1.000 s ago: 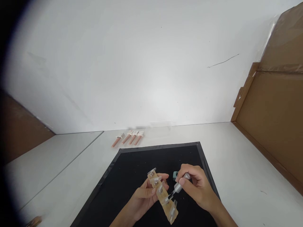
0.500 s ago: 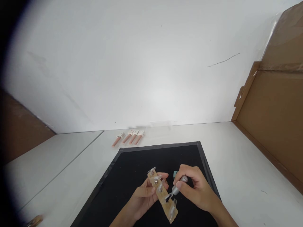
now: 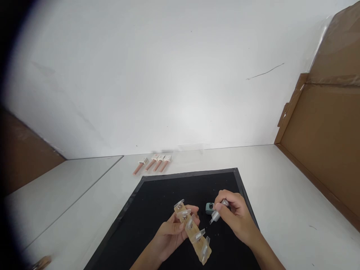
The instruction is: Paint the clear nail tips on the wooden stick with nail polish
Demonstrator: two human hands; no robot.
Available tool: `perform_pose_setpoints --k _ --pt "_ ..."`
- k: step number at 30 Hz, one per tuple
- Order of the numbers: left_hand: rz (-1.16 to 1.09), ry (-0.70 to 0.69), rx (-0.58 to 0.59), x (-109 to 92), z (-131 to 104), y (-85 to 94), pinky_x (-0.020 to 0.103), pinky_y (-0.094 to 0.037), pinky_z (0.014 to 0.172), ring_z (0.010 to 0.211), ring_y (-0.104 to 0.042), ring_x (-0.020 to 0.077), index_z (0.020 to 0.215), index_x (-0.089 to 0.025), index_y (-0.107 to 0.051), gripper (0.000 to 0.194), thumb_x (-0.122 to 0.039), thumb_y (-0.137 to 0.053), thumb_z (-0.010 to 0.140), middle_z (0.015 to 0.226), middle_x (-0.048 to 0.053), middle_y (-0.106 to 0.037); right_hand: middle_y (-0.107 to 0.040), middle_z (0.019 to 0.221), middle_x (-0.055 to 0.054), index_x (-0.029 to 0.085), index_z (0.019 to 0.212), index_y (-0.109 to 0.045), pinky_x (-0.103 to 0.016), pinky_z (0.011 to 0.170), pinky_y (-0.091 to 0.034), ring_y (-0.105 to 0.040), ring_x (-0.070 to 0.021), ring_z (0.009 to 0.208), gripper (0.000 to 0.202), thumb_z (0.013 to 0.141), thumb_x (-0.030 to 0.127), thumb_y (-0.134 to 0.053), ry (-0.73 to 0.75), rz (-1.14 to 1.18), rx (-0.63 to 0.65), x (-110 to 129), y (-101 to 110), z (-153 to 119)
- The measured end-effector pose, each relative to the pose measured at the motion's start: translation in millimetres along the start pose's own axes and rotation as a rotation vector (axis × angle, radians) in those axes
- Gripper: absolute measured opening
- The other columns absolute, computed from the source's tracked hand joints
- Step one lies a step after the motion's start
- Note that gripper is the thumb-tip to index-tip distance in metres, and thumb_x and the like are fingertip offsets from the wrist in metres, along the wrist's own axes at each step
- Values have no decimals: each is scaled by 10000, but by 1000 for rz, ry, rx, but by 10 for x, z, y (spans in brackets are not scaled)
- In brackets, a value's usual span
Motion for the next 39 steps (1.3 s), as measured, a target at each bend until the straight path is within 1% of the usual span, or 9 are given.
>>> perform_pose_setpoints --k 4,8,11,14,18,20,26,31,39 --pt "-8 -11 -14 3 -1 7 223 -458 627 668 -641 138 796 -172 -763 413 -202 -880 401 657 26 -731 -487 603 19 193 667 -576 -228 468 -312 -395 -111 508 330 872 450 -543 -66 87 -13 -27 -19 0" --pt "-5 -11 -13 10 5 -4 236 -453 632 659 -637 142 774 -177 -767 405 -195 -884 386 663 29 -738 -459 587 32 186 679 -593 -226 469 -324 -358 -97 480 345 854 480 -552 -119 112 90 28 -85 16" --pt "-2 -8 -27 14 9 -15 242 -449 635 661 -637 145 760 -188 -768 418 -207 -891 360 664 25 -742 -468 575 28 186 670 -588 -234 491 -345 -396 -113 508 338 855 467 -548 -159 52 130 65 -115 26" --pt "11 -7 -42 17 9 -14 239 -439 617 657 -633 147 748 -186 -768 428 -212 -895 340 662 32 -745 -477 575 27 191 637 -562 -232 506 -372 -428 -122 526 331 853 440 -544 -209 10 69 50 -100 25" --pt "23 -17 -46 18 -2 -5 242 -424 609 647 -619 147 751 -179 -768 435 -209 -895 336 653 36 -742 -453 563 37 195 604 -527 -219 491 -377 -415 -114 508 346 845 442 -546 -241 8 -53 8 -60 16" --pt "29 -24 -43 19 -5 -4 244 -417 608 647 -612 148 749 -180 -768 435 -208 -894 333 645 32 -737 -456 572 36 194 615 -535 -216 479 -368 -404 -110 500 357 843 468 -543 -235 26 -61 9 -58 17" --pt "37 -32 -28 31 21 -15 256 -412 632 654 -609 150 753 -190 -768 426 -205 -889 345 654 26 -736 -490 573 22 183 649 -583 -230 484 -350 -407 -112 507 399 841 528 -529 -172 7 116 61 -112 19" --pt "17 -29 -15 38 40 -12 254 -416 642 654 -614 146 752 -189 -768 420 -191 -887 349 646 25 -738 -493 572 18 179 660 -586 -241 488 -344 -417 -117 514 415 844 543 -510 -198 -46 181 50 -129 15" --pt "4 -42 -12 38 -8 -6 256 -410 636 690 -616 167 765 -173 -766 423 -176 -879 357 657 38 -735 -437 555 39 186 619 -529 -235 498 -365 -408 -115 509 405 849 519 -506 -282 -86 87 67 -86 36"
Point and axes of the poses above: each hand's wrist, its own z-axis towards the middle knuckle, its own y-axis out of the back of the hand, x = y × z, the point moved 2 cm from there along z, towards the middle knuckle
